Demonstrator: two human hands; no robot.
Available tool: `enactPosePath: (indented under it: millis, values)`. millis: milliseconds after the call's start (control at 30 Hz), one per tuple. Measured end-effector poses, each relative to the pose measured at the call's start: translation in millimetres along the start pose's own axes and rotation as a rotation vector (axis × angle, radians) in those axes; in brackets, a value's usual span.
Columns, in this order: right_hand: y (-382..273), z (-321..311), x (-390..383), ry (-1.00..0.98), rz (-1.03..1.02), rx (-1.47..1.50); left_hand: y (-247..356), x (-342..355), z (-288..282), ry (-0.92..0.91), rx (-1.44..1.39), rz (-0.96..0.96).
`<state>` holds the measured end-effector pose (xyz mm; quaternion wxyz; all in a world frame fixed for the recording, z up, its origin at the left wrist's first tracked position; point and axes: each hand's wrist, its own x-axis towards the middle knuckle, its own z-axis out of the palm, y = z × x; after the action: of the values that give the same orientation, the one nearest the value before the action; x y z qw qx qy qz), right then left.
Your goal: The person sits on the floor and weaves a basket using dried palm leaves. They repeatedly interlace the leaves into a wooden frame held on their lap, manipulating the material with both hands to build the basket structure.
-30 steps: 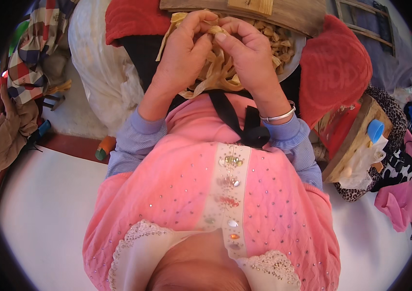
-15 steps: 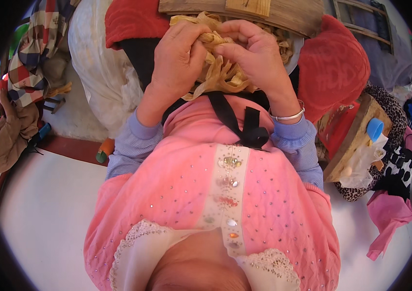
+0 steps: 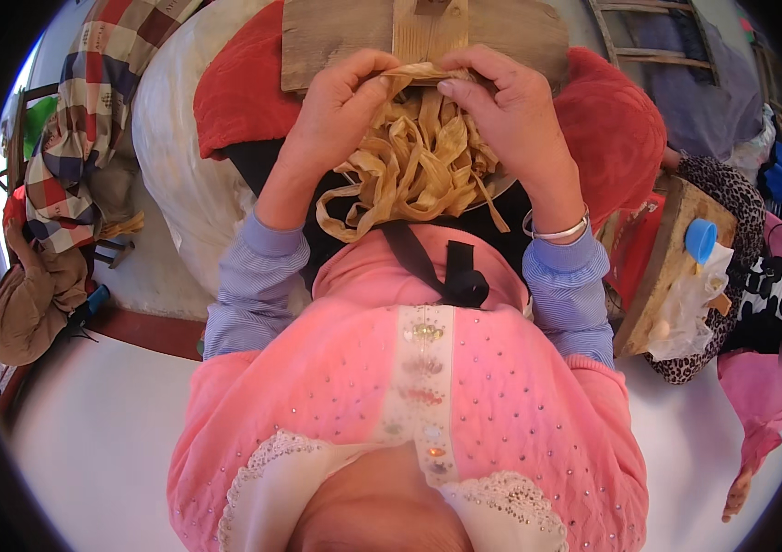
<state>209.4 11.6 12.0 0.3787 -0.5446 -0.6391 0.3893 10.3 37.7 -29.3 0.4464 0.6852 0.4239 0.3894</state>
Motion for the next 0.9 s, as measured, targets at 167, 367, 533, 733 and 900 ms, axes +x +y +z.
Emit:
enactPosePath:
  millis: [167, 367, 533, 733, 900]
  values:
    - [37, 3, 22, 0.104, 0.126, 0.197, -15, 24, 0, -0.072, -0.144, -0.199]
    - [53, 4, 35, 0.165, 0.139, 0.125, -41, 45, 17, 0.068, 0.025, -0.084]
    - [58, 6, 37, 0.161, 0.157, 0.053, -42, 51, 17, 0.082, 0.243, -0.013]
    - [84, 5, 35, 0.167, -0.084, -0.580, -64, 54, 23, 0.113, 0.707, 0.097]
    - [70, -4, 12, 0.163, 0.433, 0.666, -75, 65, -9, 0.228, 0.286, -0.088]
